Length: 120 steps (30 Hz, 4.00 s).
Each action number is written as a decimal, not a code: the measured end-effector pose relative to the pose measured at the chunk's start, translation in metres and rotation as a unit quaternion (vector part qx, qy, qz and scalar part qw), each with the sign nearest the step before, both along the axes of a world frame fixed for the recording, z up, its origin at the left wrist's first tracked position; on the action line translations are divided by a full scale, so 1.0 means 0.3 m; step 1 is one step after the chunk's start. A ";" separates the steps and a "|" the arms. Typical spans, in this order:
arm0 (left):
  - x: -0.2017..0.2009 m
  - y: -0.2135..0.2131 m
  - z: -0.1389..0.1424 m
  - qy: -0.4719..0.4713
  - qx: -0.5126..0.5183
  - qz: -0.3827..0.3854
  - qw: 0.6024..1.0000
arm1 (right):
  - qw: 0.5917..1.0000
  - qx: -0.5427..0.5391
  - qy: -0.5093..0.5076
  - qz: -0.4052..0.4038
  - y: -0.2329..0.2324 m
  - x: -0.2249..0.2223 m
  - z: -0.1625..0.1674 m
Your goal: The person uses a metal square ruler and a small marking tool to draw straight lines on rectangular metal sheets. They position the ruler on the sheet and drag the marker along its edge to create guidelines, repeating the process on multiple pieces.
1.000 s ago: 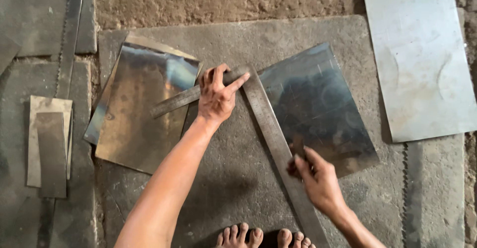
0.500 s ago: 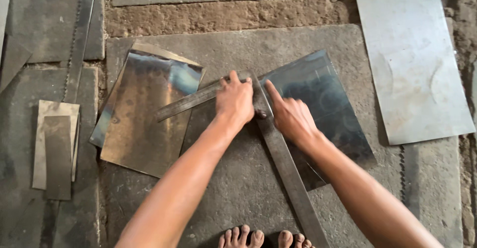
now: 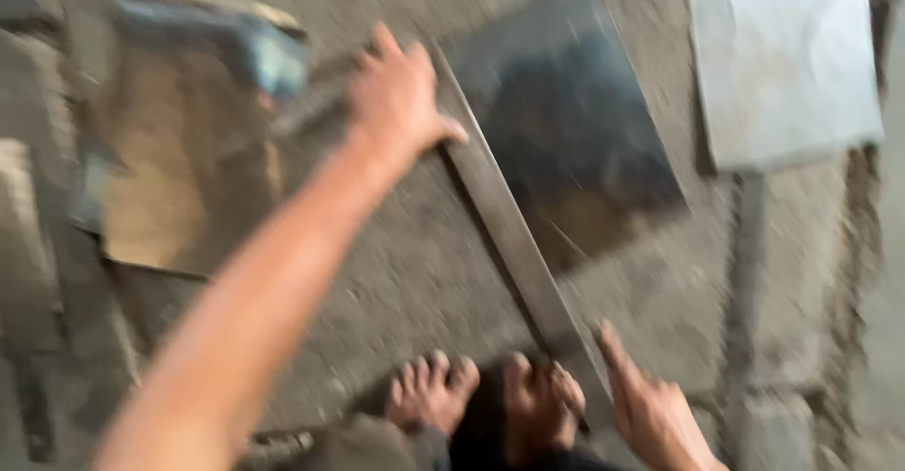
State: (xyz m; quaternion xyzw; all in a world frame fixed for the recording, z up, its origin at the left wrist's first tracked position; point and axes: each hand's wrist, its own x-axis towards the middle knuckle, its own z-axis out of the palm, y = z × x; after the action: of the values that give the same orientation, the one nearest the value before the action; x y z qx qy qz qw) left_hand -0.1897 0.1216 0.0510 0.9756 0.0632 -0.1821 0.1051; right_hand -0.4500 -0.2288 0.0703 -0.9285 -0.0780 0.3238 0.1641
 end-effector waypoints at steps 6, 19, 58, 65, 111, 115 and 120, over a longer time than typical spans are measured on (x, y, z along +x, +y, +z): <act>-0.096 0.129 -0.064 -0.109 -0.025 -0.029 0.993 | 0.928 0.114 -0.297 -0.194 -0.064 -0.291 -0.211; -0.080 0.134 -0.163 -0.314 -0.011 -0.040 0.949 | 0.904 -0.207 -0.373 -0.018 0.361 -0.210 -0.200; -0.053 0.104 -0.132 -0.250 -0.020 -0.076 0.965 | 0.914 -0.202 -0.333 -0.112 0.319 -0.184 -0.250; 0.018 0.000 -0.015 0.005 0.010 -0.003 1.000 | 0.958 0.233 -0.095 -0.139 0.124 0.302 -0.057; -0.056 0.081 -0.124 -0.224 -0.012 -0.068 0.972 | 0.928 -0.087 -0.315 -0.180 -0.103 -0.358 -0.225; -0.030 0.063 -0.090 -0.214 0.002 -0.038 0.976 | 0.908 -0.065 -0.342 -0.232 -0.015 -0.258 -0.158; -0.022 0.063 -0.121 -0.333 -0.016 -0.072 0.940 | 0.915 -0.179 -0.360 -0.031 0.301 -0.144 -0.173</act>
State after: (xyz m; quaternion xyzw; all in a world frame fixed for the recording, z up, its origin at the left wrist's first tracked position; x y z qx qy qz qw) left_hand -0.1961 0.1404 0.0147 0.9806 -0.0484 0.1457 0.1222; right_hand -0.4932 -0.1383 0.0183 -0.9981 -0.0433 -0.0293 -0.0340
